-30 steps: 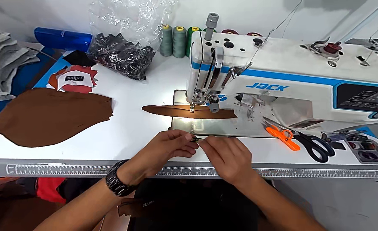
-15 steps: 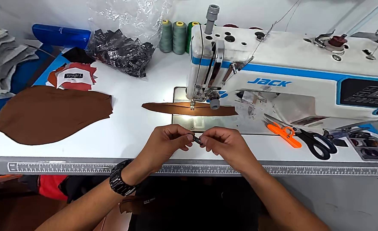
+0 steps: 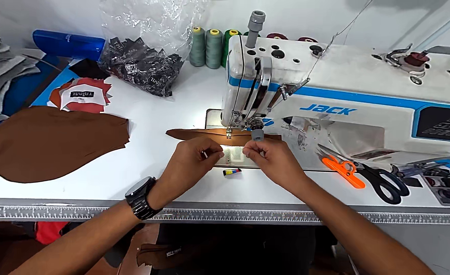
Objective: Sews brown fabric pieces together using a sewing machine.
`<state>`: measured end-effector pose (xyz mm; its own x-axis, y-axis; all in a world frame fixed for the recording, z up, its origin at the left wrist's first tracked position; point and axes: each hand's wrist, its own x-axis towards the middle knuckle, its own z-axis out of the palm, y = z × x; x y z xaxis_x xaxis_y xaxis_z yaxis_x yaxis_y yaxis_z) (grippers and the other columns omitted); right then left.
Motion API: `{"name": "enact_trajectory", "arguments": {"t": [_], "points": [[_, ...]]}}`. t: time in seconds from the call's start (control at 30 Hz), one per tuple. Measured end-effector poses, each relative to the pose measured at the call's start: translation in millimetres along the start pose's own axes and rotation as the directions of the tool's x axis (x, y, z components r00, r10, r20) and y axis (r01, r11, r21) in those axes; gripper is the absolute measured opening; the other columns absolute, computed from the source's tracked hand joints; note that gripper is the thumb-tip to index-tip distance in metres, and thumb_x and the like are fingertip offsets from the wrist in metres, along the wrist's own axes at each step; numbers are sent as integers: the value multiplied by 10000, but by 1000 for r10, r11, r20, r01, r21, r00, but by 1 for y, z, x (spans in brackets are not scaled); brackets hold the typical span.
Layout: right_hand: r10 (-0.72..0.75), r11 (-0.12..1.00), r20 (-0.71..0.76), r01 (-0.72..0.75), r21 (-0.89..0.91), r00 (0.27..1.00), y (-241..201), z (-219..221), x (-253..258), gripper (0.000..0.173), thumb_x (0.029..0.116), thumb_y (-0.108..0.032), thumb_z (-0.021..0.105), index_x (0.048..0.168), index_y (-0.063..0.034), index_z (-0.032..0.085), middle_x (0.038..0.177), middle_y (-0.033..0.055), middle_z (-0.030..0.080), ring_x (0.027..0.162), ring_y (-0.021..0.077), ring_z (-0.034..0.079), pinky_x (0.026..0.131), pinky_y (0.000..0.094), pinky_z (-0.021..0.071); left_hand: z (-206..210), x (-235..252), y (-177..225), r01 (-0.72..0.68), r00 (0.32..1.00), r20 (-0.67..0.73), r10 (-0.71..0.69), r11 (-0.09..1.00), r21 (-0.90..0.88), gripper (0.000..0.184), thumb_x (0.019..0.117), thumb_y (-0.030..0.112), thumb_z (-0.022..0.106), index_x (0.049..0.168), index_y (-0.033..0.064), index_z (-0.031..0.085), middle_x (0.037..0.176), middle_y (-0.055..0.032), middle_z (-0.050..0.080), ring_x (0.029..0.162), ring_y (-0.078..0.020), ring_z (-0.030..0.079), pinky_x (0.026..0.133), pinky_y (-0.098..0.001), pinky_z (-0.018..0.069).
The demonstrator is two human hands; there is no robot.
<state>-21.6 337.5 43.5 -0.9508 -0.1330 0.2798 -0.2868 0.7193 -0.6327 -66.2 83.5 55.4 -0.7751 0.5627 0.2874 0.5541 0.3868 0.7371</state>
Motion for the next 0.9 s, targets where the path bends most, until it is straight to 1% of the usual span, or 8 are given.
{"name": "enact_trajectory", "arguments": {"t": [0.13, 0.23, 0.37, 0.5, 0.63, 0.7, 0.8, 0.9], "points": [[-136, 984, 62, 142, -106, 989, 6, -2, -3, 147, 955, -272, 693, 992, -144, 755, 887, -23, 693, 809, 100, 661, 725, 312, 576, 4, 0, -8, -101, 994, 73, 88, 971, 217, 157, 919, 276, 728, 950, 123, 742, 893, 9, 671, 766, -93, 652, 658, -273, 573], [-225, 964, 174, 245, -106, 959, 2, 1, -14, 247, 904, -341, 755, 1090, -180, 764, 1033, -23, 698, 966, 111, 669, 819, 317, 590, 18, -12, -11, -245, 963, 174, 204, 933, 263, 268, 884, 344, 756, 1044, 130, 747, 1019, -15, 678, 952, -154, 657, 813, -322, 582], [-319, 932, 104, 332, -147, 942, 10, 14, -19, 137, 969, -260, 677, 968, -168, 779, 936, -24, 661, 866, 93, 636, 726, 247, 551, 30, -15, -15, -302, 952, 157, 264, 893, 334, 257, 919, 381, 706, 992, 140, 754, 969, 16, 663, 919, -125, 632, 778, -247, 548], [-211, 972, 76, 218, -91, 975, 9, 9, -7, 180, 997, -285, 623, 981, -177, 766, 967, -47, 673, 884, 60, 633, 762, 244, 552, 23, 2, -18, -260, 961, 163, 224, 931, 255, 186, 959, 296, 653, 925, 146, 758, 880, 40, 656, 807, -84, 624, 706, -237, 540], [-98, 990, 81, 105, -97, 992, 19, 6, 21, 235, 1001, -334, 602, 1001, -174, 774, 1036, -15, 718, 1050, 173, 635, 949, 470, 475, 6, 38, -29, -251, 956, 198, 215, 952, 177, 243, 1006, 249, 576, 936, 120, 770, 933, 4, 679, 895, -116, 631, 800, -289, 533], [-67, 977, 100, 86, -194, 993, 25, 9, 34, 221, 993, -306, 603, 971, -165, 772, 895, -20, 729, 919, 161, 675, 940, 525, 457, 4, 51, -36, -211, 968, 178, 176, 956, 203, 283, 1019, 299, 562, 897, 145, 766, 921, 18, 657, 930, -127, 601, 821, -309, 492], [4, 948, 186, 56, -314, 983, 26, 9, 45, 234, 1004, -326, 603, 986, -159, 766, 898, 30, 731, 922, 219, 693, 883, 574, 490, 6, 59, -40, -160, 986, 96, 139, 951, 266, 203, 961, 319, 648, 885, 178, 773, 881, 43, 608, 933, -136, 561, 806, -301, 464], [-4, 948, 232, 77, -307, 973, 29, 7, 50, 265, 1002, -366, 587, 990, -165, 759, 900, 24, 725, 905, 184, 695, 801, 492, 543, 8, 59, -42, -175, 984, 38, 171, 941, 289, 136, 917, 279, 706, 857, 163, 744, 934, 22, 626, 970, -166, 567, 842, -336, 472]]}}
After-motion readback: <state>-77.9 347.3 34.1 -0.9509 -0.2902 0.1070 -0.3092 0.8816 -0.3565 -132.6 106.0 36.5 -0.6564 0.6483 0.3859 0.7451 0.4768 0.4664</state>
